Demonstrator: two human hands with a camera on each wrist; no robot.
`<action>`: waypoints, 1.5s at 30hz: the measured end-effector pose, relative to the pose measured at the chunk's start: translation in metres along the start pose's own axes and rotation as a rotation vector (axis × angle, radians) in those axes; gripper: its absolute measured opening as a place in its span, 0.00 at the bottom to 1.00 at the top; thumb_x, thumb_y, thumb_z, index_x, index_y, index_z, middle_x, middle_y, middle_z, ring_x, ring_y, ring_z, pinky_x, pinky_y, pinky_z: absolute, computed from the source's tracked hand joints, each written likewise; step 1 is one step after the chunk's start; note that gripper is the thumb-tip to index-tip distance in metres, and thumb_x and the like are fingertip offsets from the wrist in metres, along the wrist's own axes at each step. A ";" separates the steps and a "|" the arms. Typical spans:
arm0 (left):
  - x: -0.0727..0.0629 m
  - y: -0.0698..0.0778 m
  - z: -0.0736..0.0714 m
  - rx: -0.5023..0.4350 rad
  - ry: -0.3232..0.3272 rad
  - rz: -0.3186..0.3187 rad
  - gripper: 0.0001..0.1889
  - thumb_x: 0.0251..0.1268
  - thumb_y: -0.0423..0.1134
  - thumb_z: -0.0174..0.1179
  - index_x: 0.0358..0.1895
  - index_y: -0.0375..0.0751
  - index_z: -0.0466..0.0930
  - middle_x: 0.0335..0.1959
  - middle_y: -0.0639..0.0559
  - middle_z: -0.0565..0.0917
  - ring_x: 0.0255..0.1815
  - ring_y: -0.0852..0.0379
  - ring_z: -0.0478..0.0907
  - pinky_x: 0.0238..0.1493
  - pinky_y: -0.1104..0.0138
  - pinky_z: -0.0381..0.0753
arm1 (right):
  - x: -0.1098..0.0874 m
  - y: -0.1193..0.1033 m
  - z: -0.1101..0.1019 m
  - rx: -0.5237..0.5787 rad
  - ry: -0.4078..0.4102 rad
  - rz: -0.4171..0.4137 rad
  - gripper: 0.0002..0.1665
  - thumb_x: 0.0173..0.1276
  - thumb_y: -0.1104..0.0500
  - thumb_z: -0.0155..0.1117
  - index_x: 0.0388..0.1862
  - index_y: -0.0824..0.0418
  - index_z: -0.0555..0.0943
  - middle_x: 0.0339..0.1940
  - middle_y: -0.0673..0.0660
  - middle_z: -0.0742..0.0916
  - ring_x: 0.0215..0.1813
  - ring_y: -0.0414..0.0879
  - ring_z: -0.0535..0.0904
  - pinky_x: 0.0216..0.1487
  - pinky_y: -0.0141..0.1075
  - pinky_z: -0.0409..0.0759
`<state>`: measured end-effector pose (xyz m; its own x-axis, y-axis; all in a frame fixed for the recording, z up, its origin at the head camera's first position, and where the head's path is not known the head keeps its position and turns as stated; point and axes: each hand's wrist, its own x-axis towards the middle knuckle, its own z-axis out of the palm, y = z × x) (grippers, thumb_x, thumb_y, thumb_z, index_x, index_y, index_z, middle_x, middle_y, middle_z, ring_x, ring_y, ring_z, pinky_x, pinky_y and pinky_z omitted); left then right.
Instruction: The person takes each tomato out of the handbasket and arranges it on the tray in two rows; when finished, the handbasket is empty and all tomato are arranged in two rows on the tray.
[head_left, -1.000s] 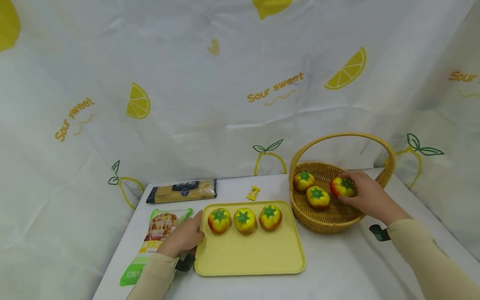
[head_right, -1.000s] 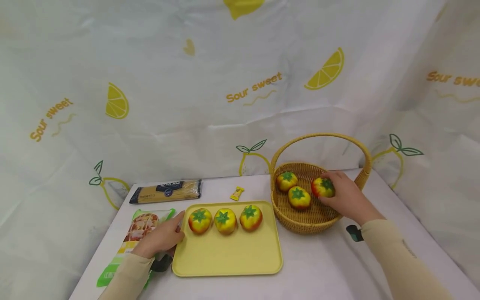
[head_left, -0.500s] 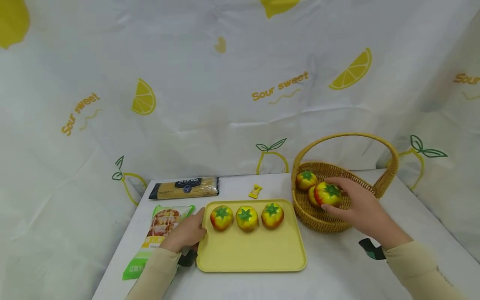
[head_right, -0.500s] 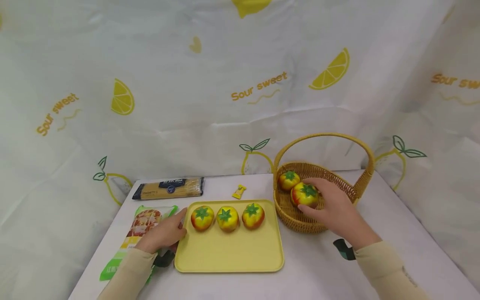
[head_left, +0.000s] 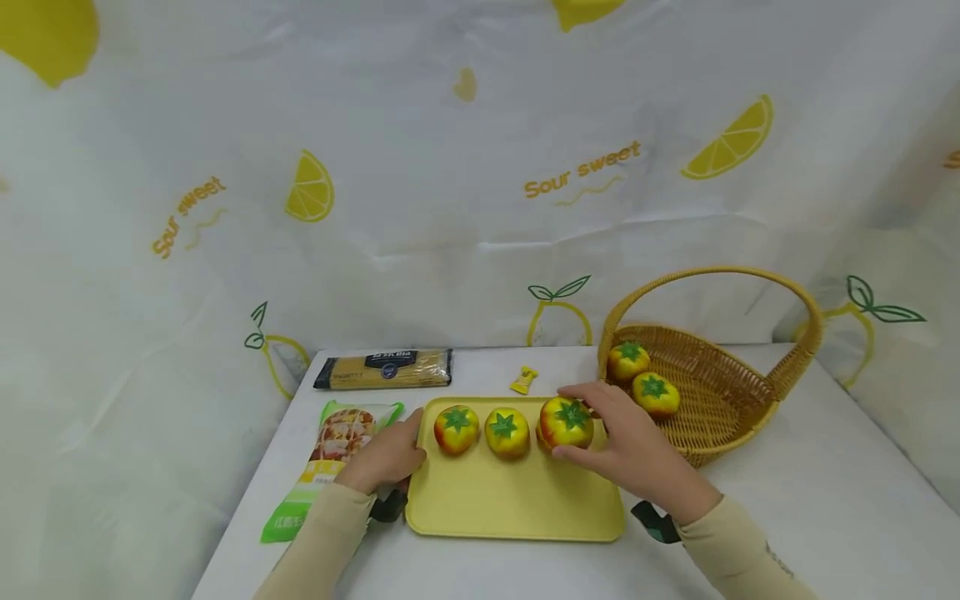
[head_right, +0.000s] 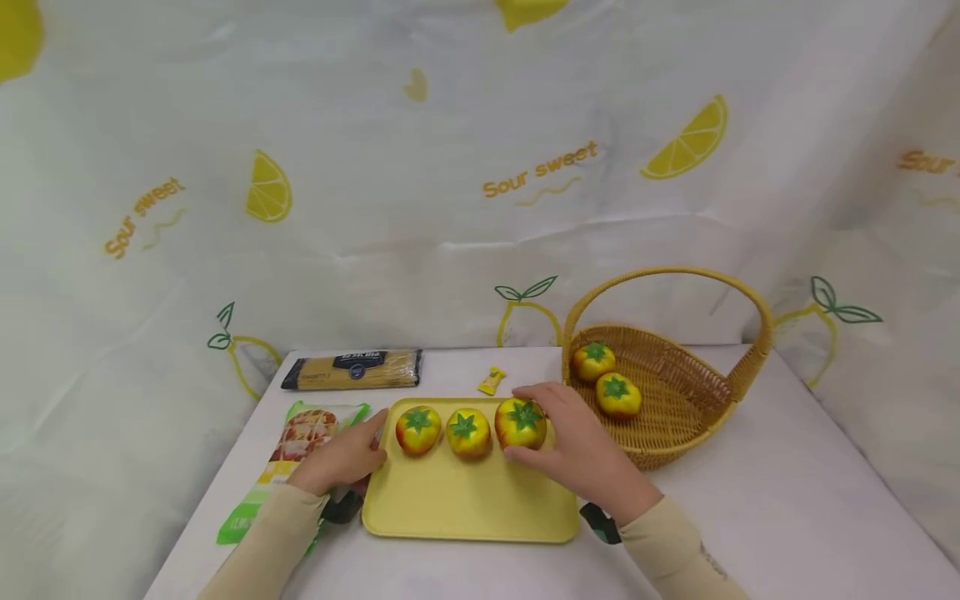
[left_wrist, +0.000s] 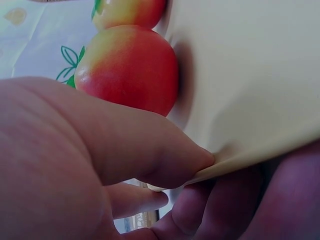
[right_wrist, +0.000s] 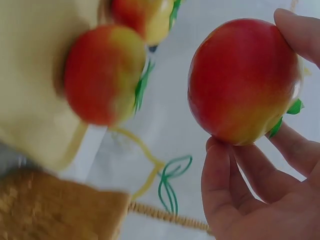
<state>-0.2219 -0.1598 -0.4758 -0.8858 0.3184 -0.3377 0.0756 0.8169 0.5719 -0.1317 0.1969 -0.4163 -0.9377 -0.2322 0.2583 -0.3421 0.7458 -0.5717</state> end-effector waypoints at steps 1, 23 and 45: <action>0.000 0.000 0.000 0.002 0.001 0.002 0.40 0.78 0.35 0.57 0.88 0.38 0.51 0.34 0.46 0.82 0.16 0.52 0.79 0.19 0.64 0.81 | 0.002 -0.004 0.005 0.004 -0.006 -0.005 0.43 0.63 0.43 0.84 0.74 0.48 0.78 0.69 0.47 0.82 0.67 0.47 0.80 0.67 0.53 0.85; 0.003 -0.001 -0.002 -0.024 -0.010 0.087 0.28 0.76 0.31 0.55 0.77 0.40 0.66 0.36 0.44 0.84 0.18 0.52 0.81 0.20 0.62 0.84 | 0.027 -0.065 0.112 -0.011 -0.231 -0.091 0.39 0.64 0.39 0.82 0.72 0.47 0.80 0.65 0.47 0.83 0.66 0.44 0.78 0.69 0.48 0.84; 0.003 0.000 -0.001 -0.037 -0.001 0.058 0.39 0.77 0.31 0.56 0.88 0.37 0.53 0.52 0.34 0.86 0.15 0.52 0.80 0.18 0.63 0.82 | 0.027 -0.067 0.130 -0.005 -0.281 -0.100 0.39 0.64 0.40 0.82 0.71 0.49 0.80 0.64 0.47 0.84 0.66 0.44 0.79 0.70 0.49 0.83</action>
<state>-0.2249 -0.1595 -0.4759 -0.8799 0.3654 -0.3038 0.1099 0.7784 0.6181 -0.1418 0.0594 -0.4728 -0.8794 -0.4680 0.0872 -0.4342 0.7135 -0.5499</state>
